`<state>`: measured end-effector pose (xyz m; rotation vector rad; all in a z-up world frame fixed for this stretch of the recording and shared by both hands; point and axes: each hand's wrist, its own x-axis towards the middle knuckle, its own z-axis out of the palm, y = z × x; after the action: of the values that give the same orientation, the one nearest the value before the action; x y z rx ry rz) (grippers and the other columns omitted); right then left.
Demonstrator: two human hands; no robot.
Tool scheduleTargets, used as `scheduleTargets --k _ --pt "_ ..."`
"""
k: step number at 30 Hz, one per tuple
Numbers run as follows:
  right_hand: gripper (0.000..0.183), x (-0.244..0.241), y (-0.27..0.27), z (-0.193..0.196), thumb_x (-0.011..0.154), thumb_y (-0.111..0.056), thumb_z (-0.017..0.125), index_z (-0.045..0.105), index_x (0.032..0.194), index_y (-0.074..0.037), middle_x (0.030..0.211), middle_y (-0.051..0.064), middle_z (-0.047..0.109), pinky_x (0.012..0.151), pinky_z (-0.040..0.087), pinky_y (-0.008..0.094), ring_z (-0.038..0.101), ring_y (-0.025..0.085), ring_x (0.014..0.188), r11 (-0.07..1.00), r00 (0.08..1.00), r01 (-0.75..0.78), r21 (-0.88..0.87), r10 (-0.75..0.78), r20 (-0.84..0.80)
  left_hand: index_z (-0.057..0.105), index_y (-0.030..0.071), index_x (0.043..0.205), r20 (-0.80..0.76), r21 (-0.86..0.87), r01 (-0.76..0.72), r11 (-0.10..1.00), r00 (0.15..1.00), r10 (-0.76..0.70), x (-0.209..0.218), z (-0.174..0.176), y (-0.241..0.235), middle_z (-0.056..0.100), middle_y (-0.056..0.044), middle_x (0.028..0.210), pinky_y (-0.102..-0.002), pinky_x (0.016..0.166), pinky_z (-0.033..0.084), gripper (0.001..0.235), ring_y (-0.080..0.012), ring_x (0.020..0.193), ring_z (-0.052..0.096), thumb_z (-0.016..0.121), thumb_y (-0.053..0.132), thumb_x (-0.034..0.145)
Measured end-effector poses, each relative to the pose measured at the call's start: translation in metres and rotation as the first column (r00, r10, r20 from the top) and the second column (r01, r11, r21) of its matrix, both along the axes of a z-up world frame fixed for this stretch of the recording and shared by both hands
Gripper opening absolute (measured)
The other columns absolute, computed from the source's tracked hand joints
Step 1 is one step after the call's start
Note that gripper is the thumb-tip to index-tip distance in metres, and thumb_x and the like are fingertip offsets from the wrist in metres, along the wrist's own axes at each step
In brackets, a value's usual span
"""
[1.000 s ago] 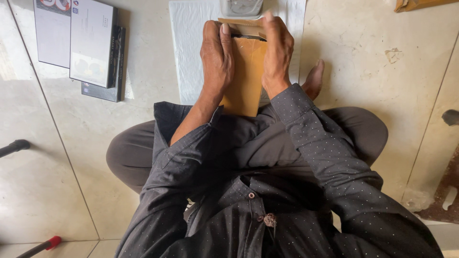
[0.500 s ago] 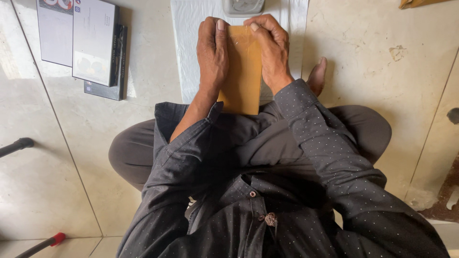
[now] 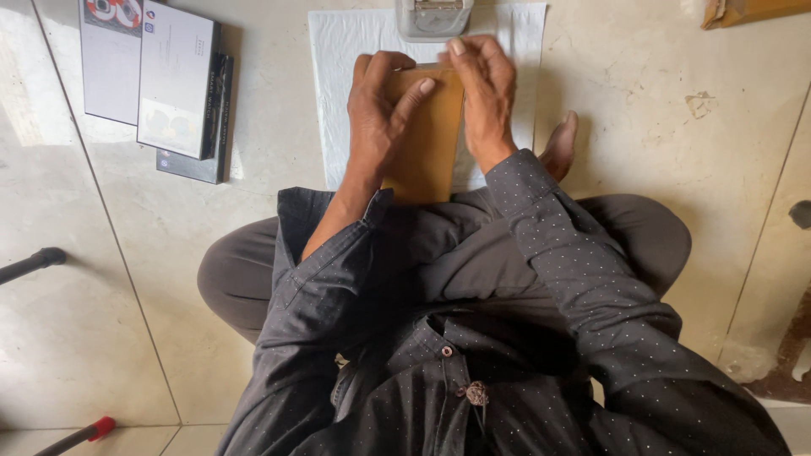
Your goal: The person sits on the floor and repeatedly packs smartwatches into small cardboard boxes. They open a product box, remove the watch and accessories, place them into a shipping box, and seal it with tape. The process is repeated for multiple units.
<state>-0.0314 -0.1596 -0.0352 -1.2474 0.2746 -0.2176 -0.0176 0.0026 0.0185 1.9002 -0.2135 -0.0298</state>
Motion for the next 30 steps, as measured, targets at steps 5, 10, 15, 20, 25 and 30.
scheduleTargets --k 5,10,15,20,25,30 --pt "0.024 0.032 -0.023 0.009 0.107 -0.023 0.069 0.067 0.111 0.0 0.112 0.012 0.065 0.093 0.054 0.039 0.062 0.021 0.106 0.78 0.981 0.195 -0.595 -0.167 0.102 0.065 0.004 0.106 0.04 0.129 0.18 0.975 0.982 -0.186 0.026 -0.011 0.001 0.063 -0.011 0.109 -0.041 0.084 0.057 0.034 -0.0314 0.099 0.068 0.088 0.02 0.087" --pt "0.035 0.085 -0.025 0.004 0.094 -0.035 0.077 0.074 0.091 0.0 0.094 0.009 0.07 0.082 0.054 0.037 0.065 0.019 0.089 0.811 0.921 -0.084 -0.579 -0.159 -0.356 0.064 0.007 0.122 -0.012 0.096 0.229 0.969 0.973 -0.229 0.036 -0.031 0.003 0.067 -0.01 0.126 -0.039 0.097 0.056 0.046 -0.0307 0.115 0.068 0.089 0.017 0.084" --pt "0.028 0.12 -0.025 -0.013 0.071 -0.027 0.084 0.074 0.085 -0.004 0.084 0.005 0.078 0.075 0.057 0.037 0.071 0.02 0.076 0.976 0.986 -0.029 -0.216 -0.008 -0.169 0.056 0.013 0.144 0.0 0.087 0.256 0.963 0.966 -0.257 0.043 -0.05 -0.001 0.062 -0.01 0.144 -0.038 0.112 0.051 0.071 -0.0307 0.132 0.061 0.091 0.019 0.082" --pt "0.022 0.141 -0.032 -0.013 0.073 -0.023 0.083 0.072 0.078 -0.004 0.077 0.004 0.071 0.066 0.053 0.033 0.065 0.017 0.069 0.915 0.969 0.051 -0.4 -0.142 -0.201 0.051 0.013 0.148 0.016 0.065 0.25 0.966 0.968 -0.252 0.043 -0.06 -0.003 0.059 -0.011 0.146 -0.04 0.111 0.049 0.079 -0.0329 0.134 0.058 0.091 0.017 0.079" --pt "0.022 0.115 -0.033 0.011 0.082 -0.021 0.082 0.071 0.075 -0.004 0.071 0.005 0.066 0.058 0.048 0.031 0.059 0.015 0.062 0.899 0.952 -0.045 -0.435 -0.093 -0.291 0.051 0.018 0.149 -0.035 0.06 0.242 0.969 0.97 -0.24 0.041 -0.067 -0.002 0.059 -0.009 0.147 -0.039 0.111 0.049 0.081 -0.0314 0.134 0.058 0.091 0.016 0.078" --pt "0.025 0.063 -0.013 0.026 0.088 -0.023 0.079 0.069 0.073 -0.006 0.068 0.004 0.066 0.049 0.049 0.027 0.06 0.012 0.056 0.97 0.861 -0.066 -0.234 -0.064 -0.505 0.052 0.017 0.148 -0.052 0.064 0.26 0.964 0.965 -0.257 0.043 -0.076 -0.002 0.058 -0.009 0.147 -0.039 0.111 0.049 0.082 -0.0312 0.133 0.057 0.091 0.016 0.076"
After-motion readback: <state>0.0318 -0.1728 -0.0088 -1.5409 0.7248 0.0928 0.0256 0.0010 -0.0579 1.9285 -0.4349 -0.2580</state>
